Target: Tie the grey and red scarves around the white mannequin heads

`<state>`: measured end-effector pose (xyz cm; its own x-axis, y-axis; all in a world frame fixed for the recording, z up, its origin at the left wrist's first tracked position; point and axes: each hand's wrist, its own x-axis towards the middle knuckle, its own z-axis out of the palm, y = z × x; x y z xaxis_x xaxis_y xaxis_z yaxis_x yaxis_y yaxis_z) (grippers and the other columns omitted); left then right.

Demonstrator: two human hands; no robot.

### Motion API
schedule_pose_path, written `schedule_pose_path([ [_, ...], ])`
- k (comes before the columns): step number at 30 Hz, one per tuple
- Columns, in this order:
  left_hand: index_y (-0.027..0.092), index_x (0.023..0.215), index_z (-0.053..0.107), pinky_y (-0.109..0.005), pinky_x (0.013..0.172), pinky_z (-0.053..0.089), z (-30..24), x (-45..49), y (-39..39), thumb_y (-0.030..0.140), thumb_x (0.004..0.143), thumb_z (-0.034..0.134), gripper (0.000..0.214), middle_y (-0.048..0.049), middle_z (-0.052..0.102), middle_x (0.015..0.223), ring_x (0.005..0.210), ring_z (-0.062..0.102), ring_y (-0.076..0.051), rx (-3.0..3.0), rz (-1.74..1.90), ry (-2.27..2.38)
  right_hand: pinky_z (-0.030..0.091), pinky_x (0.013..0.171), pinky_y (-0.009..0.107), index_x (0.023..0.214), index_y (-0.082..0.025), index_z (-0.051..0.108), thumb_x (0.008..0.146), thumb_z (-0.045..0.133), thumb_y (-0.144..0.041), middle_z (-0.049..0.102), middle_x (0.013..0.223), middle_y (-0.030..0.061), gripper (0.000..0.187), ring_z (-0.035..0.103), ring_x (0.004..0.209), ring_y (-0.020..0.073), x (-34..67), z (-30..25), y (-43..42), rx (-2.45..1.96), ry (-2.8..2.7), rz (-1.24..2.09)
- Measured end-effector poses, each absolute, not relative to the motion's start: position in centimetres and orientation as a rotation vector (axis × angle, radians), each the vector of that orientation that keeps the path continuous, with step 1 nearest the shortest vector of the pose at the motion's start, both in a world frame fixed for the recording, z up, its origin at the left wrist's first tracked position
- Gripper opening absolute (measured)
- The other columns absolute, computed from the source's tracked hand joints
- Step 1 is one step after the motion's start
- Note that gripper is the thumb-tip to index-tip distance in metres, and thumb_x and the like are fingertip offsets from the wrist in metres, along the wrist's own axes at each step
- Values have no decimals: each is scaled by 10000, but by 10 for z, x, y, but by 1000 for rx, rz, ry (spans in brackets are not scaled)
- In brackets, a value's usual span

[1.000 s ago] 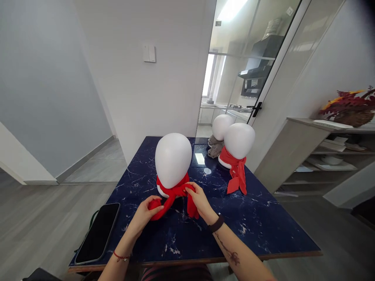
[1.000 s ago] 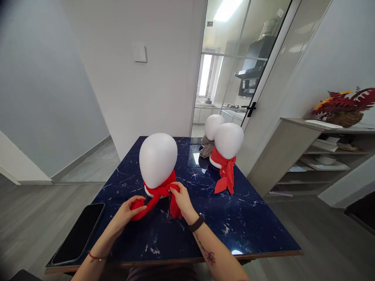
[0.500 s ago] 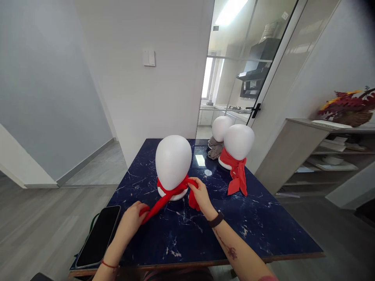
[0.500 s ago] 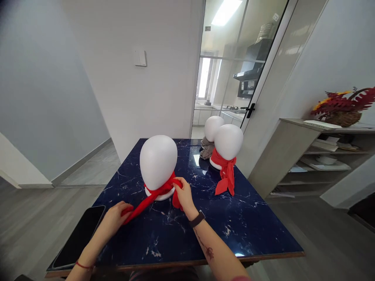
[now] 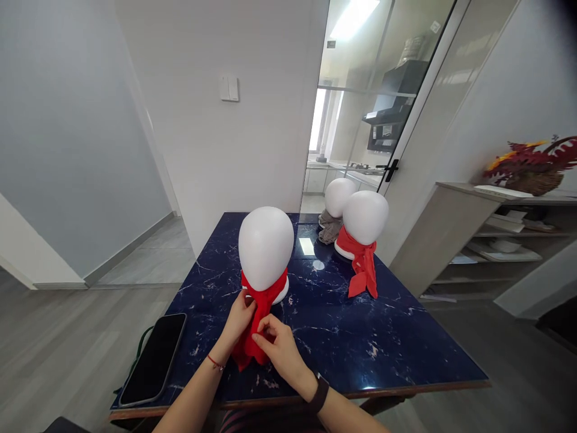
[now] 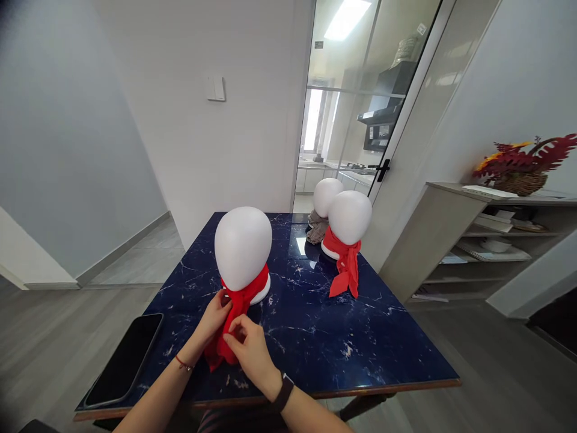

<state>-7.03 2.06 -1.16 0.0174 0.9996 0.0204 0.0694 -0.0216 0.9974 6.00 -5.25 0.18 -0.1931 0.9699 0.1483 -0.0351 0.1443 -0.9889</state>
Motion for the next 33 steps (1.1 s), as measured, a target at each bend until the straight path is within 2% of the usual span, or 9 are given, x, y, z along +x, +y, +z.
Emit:
schedule_pose_path([
  [3, 182, 955, 474, -275, 619, 486, -7, -67, 15, 294, 705, 554, 285, -30, 664, 799, 655, 636, -145, 1000, 1184, 1160, 419, 588, 232, 811, -204, 483, 638, 716, -260, 584, 672, -49, 295, 556, 592, 116, 60, -8, -51, -994, -1104, 1541],
  [8, 197, 954, 454, -274, 615, 498, 3, -63, 5, 433, 719, 587, 358, -23, 649, 789, 644, 644, -147, 791, 1120, 1129, 483, 701, 297, 983, -193, 511, 593, 770, -297, 631, 811, -1, 480, 630, 721, 151, 60, 7, -66, -849, -791, 1904],
  [12, 211, 1228, 303, -295, 663, 509, 6, -67, -9, 264, 644, 681, 697, -24, 674, 877, 683, 662, -165, 968, 1039, 1107, 494, 741, 311, 1026, -196, 551, 624, 745, -286, 643, 907, 20, 455, 648, 810, 164, 63, 13, -88, -967, -961, 1986],
  [15, 173, 1333, 212, -307, 651, 502, 6, -81, -18, 248, 697, 603, 751, -18, 684, 786, 656, 657, -180, 1247, 837, 1249, 486, 681, 283, 994, -175, 607, 691, 666, -268, 666, 834, 33, 323, 660, 752, 170, 80, 3, -88, -1137, -1261, 1840],
  [19, 123, 1270, 411, -376, 732, 487, 6, -109, -9, 229, 781, 465, 504, -88, 691, 851, 722, 658, -224, 1718, 746, 1686, 490, 617, 319, 959, -149, 638, 763, 549, -289, 672, 759, 62, 256, 653, 661, 200, 118, -11, -50, -1313, -1423, 1329],
  [22, 111, 1254, 462, -405, 882, 449, 6, -114, 13, 210, 808, 417, 459, -155, 640, 1105, 1003, 617, -256, 1825, 963, 1807, 510, 716, 378, 1069, -168, 606, 774, 530, -313, 662, 967, 101, 338, 648, 792, 228, 134, -12, -9, -1333, -1378, 954],
  [24, 124, 1256, 476, -397, 946, 422, 6, -107, 29, 211, 813, 412, 456, -153, 589, 1221, 1109, 567, -244, 1783, 1111, 1739, 482, 837, 414, 1131, -175, 579, 789, 512, -306, 615, 1113, 121, 373, 622, 905, 236, 132, -10, 14, -1317, -1366, 762],
  [30, 133, 1091, 618, -411, 971, 406, -3, -83, 43, 273, 813, 443, 357, -137, 633, 1157, 1087, 575, -255, 1664, 1221, 1584, 432, 946, 398, 1263, -202, 486, 844, 429, -234, 531, 1173, 114, 424, 537, 1044, 214, 103, -20, 35, -1190, -1506, 602],
  [33, 149, 1118, 608, -396, 991, 397, -13, -85, 45, 294, 823, 450, 365, -119, 617, 1199, 1126, 555, -239, 1499, 1334, 1563, 399, 989, 402, 1277, -214, 473, 872, 394, -239, 524, 1170, 107, 413, 506, 1096, 211, 100, -23, 34, -1203, -1475, 613],
])
